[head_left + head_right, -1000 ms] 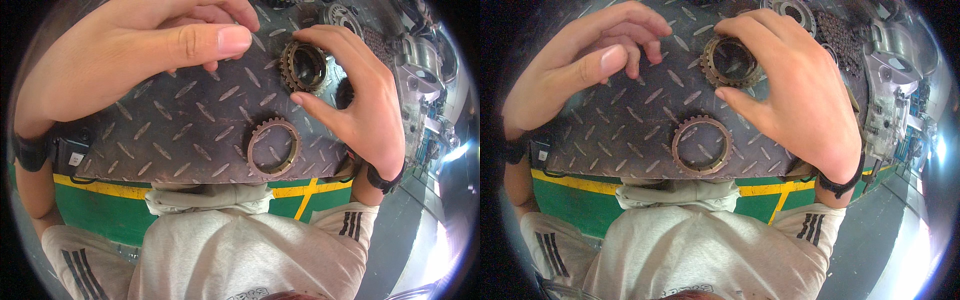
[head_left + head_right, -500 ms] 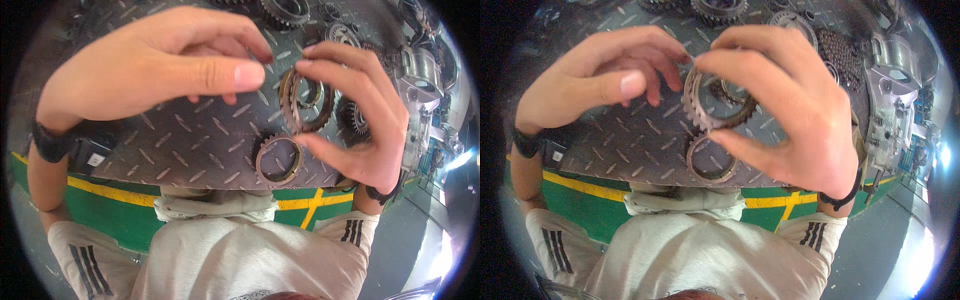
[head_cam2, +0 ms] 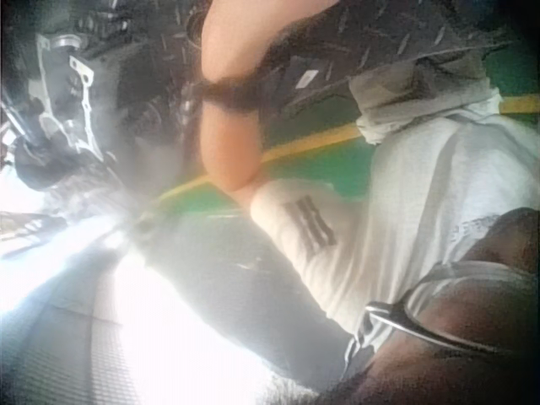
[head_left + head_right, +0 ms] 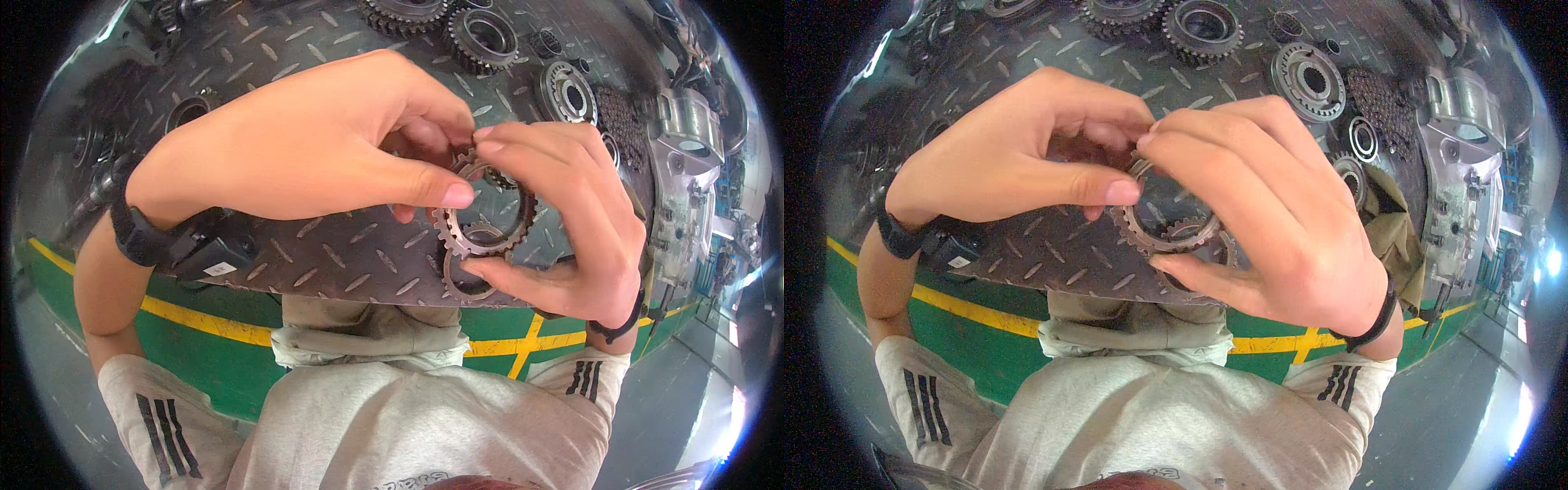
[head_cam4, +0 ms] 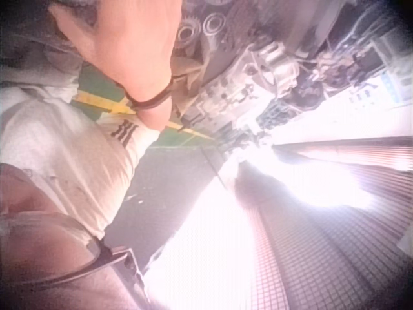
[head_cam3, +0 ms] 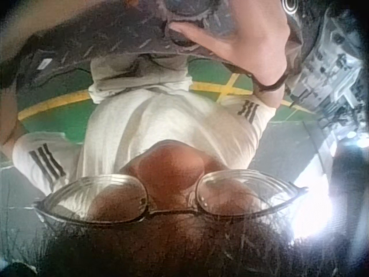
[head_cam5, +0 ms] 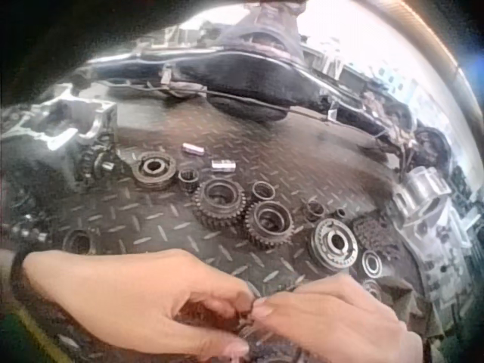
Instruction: The person organizes and fits various metal gears, synchronizer rings, and bearing components on a workbench.
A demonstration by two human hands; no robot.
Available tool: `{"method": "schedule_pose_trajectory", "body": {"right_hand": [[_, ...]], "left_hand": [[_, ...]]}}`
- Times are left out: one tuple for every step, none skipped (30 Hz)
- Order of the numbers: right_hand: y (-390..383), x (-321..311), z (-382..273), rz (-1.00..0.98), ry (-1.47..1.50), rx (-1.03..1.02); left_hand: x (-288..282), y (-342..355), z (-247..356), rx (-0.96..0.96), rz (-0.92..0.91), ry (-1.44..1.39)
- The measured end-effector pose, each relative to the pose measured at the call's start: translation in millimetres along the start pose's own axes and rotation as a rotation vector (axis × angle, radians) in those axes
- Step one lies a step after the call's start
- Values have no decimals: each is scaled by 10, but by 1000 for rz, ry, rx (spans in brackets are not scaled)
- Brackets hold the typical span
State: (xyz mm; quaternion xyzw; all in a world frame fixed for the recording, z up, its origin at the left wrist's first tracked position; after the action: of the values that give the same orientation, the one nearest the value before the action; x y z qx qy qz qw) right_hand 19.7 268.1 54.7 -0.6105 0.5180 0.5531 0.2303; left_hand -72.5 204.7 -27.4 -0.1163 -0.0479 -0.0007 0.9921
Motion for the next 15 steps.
{"method": "schedule_pose_trajectory", "body": {"right_hand": [[-1, 8, -16, -1, -1, 2], [-15, -8, 12, 33, 13, 29], [-16, -29, 27, 52, 17, 42], [-16, -48, 47, 70, 24, 56], [-6, -40, 32, 54, 14, 27], [-5, -35, 23, 47, 9, 14], [-1, -29, 19, 40, 3, 1], [-5, -17, 24, 36, 4, 1], [-4, -15, 35, 34, 5, 1], [-4, -13, 44, 33, 6, 1], [-5, -15, 55, 21, 19, -4], [-12, -27, 66, 14, 26, -7], [-19, -38, 78, 9, 33, -9], [-29, -38, 150, -15, 138, 50], [-59, -36, 202, -24, 200, 76]], "left_hand": [[-9, 3, 8, 2, 5, 27], [-20, -1, 13, 5, 13, 52], [-32, -6, 34, 9, 17, 17], [-42, -10, 50, 13, 21, -18], [-41, -14, 47, 14, 21, -15], [-36, -20, 34, 23, 21, -21], [-35, -23, 30, 31, 21, -27], [-37, -23, 32, 31, 20, -25], [-46, -25, 22, 22, 24, -51], [-56, -27, 12, 13, 29, -77], [-65, -31, 9, 13, 29, -76], [-70, -35, 3, 15, 24, -97], [-73, -42, 0, 16, 18, -118], [-73, -56, -2, 15, 19, -117], [-74, -55, 21, 40, 21, -141]]}}
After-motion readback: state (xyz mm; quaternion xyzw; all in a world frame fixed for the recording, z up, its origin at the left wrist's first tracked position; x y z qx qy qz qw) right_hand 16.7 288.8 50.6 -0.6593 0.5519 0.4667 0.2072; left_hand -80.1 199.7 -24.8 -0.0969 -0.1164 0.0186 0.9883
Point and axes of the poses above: each hand's wrist, its own y-axis towards the middle knuckle, its own x-axis out of the palm, z = x × y, the point moved 10 cm from there along y, towards the middle knuckle, and after that the axes turned 6 degrees about -y, right-handed, at the moved point
